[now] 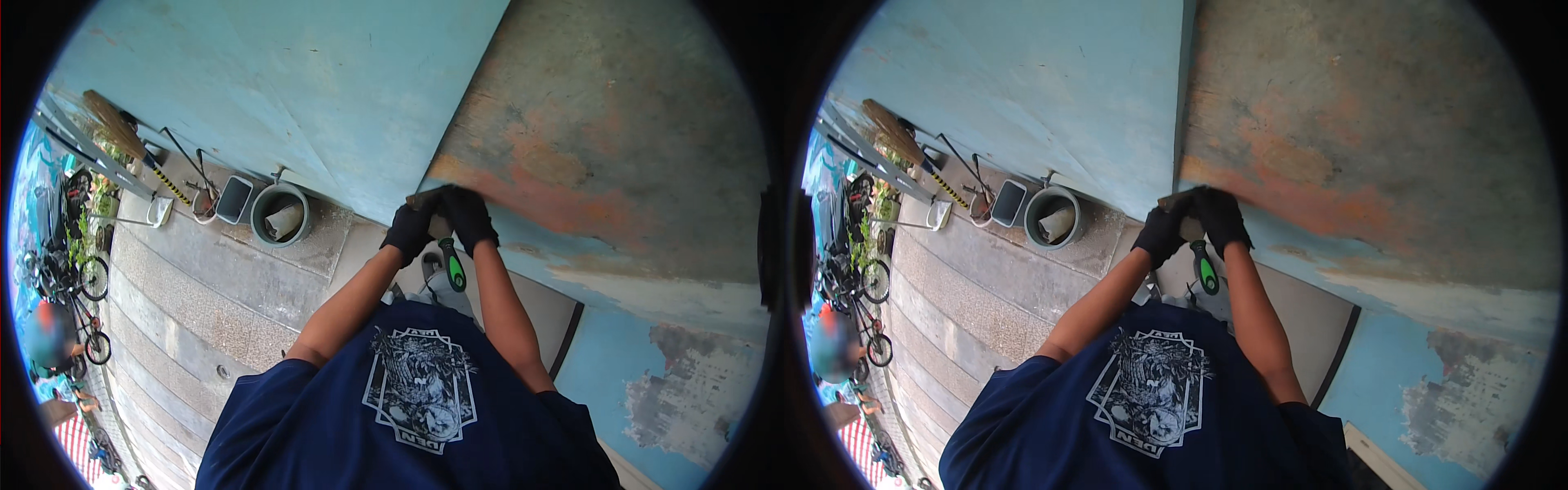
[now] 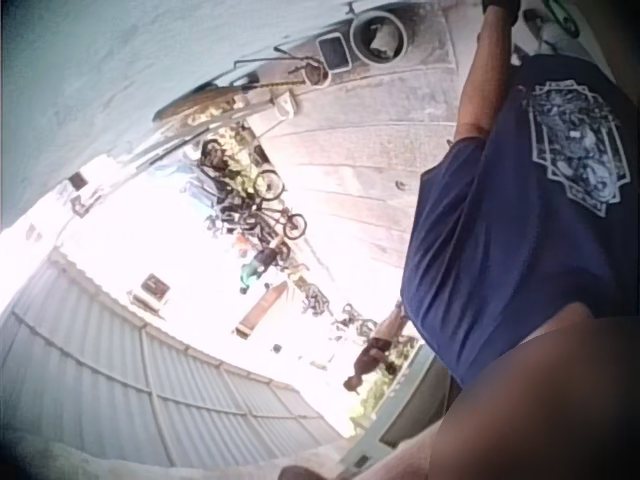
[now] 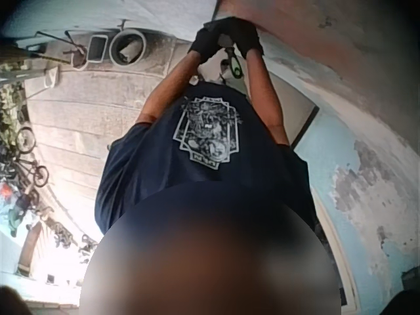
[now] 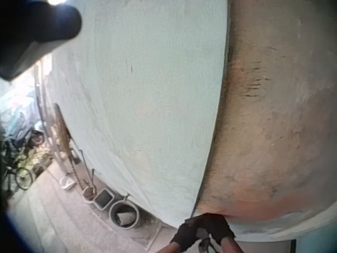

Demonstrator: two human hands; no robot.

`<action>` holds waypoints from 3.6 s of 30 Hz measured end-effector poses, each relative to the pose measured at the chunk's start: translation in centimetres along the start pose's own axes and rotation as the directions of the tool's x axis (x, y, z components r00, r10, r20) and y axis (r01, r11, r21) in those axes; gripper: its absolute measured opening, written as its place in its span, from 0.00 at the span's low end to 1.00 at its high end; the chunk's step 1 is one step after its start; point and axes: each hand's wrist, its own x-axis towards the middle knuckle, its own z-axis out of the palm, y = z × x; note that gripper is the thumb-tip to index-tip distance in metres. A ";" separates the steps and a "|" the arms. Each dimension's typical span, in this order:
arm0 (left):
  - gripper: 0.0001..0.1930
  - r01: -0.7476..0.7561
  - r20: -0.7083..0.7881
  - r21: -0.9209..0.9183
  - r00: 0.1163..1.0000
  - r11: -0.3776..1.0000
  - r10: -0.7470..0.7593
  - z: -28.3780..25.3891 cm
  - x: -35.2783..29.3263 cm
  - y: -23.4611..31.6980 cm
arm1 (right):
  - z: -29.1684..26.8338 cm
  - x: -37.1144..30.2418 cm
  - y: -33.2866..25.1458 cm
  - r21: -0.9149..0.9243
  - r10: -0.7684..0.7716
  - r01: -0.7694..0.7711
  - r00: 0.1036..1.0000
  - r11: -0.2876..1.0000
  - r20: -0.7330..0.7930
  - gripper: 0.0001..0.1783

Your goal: The person scrapes old paint or plaster from an exterior wall using a putty knife scraper.

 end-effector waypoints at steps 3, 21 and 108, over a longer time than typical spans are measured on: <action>0.30 -0.065 -0.102 0.053 0.992 0.997 0.070 2.5 -0.2 -1.5 | 0.5 0.7 2.7 -0.231 -0.091 0.110 0.992 0.967 0.090 0.22; 0.45 0.434 -0.211 -0.403 0.813 0.806 -0.543 5.3 1.9 14.3 | -5.8 -4.8 6.8 -0.276 -0.562 0.595 0.803 0.754 0.197 0.30; 0.39 0.289 -0.289 -0.166 0.900 0.943 -0.327 3.3 1.0 9.4 | 0.4 -3.6 5.1 -0.321 -0.322 0.306 0.947 0.896 0.006 0.22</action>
